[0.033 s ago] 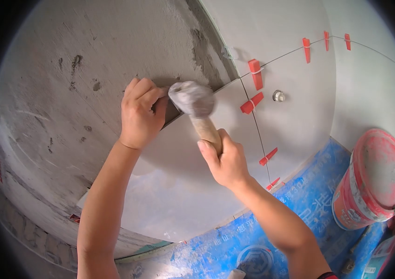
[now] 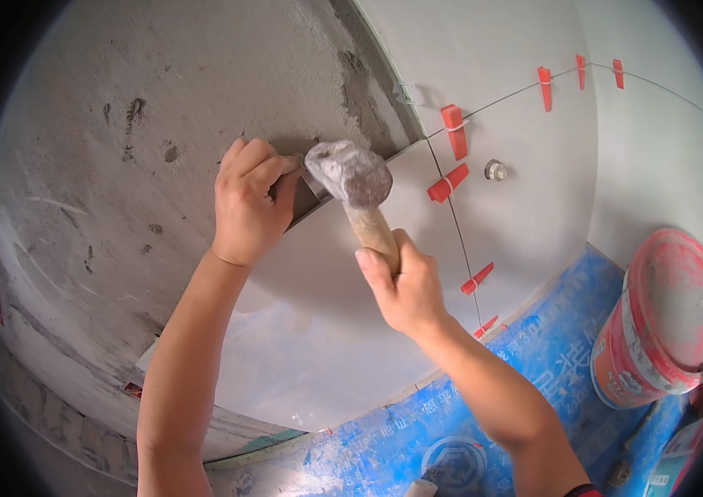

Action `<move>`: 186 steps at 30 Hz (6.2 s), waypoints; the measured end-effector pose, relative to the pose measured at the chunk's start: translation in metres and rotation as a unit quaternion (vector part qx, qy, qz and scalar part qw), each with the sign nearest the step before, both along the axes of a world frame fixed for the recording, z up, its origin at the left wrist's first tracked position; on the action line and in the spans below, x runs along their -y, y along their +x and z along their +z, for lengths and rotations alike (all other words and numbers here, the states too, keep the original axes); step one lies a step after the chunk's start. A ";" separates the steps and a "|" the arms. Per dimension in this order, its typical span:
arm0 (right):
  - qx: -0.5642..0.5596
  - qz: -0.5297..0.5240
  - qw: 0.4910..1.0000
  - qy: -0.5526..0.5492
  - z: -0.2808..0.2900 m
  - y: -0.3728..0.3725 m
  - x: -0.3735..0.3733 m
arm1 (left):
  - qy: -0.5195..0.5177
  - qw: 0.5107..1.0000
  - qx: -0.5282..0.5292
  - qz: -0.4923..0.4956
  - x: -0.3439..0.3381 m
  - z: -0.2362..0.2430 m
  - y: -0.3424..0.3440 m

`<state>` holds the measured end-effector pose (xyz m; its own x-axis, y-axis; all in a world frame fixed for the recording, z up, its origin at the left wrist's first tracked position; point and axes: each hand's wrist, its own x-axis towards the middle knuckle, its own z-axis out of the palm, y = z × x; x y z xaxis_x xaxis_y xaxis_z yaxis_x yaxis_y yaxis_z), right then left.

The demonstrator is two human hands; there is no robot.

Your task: The person installs tiles onto a wall by using a rubber mallet to tap them into place, inserting plastic spacers and wedges into the grout lines, and applying mortar with a trowel.

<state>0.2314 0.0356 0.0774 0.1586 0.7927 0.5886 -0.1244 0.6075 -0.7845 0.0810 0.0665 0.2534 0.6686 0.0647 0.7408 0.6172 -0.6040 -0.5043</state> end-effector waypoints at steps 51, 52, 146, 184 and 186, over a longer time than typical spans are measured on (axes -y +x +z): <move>-0.048 -0.046 0.980 0.188 -0.034 -0.025 -0.002 | 0.171 0.972 -0.071 0.142 0.039 0.078 -0.065; -0.030 -0.051 0.989 0.138 -0.028 -0.026 -0.010 | 0.170 0.973 -0.068 0.139 0.037 0.078 -0.064; -0.412 -0.126 0.900 -0.072 0.134 -0.111 0.118 | 0.374 0.893 -0.136 0.211 -0.027 0.314 -0.059; -0.558 -0.069 0.827 0.011 0.129 -0.131 0.130 | 0.343 0.901 -0.110 0.241 -0.024 0.319 -0.061; -0.578 -0.117 0.802 0.096 0.115 -0.143 0.133 | 0.327 0.908 -0.092 0.244 -0.025 0.314 -0.047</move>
<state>0.0886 -0.0972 0.1922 0.8171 0.5745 0.0488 -0.5665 0.8157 -0.1173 0.0341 0.0912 0.5669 0.7949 -0.0262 0.6062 0.5998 0.1844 -0.7786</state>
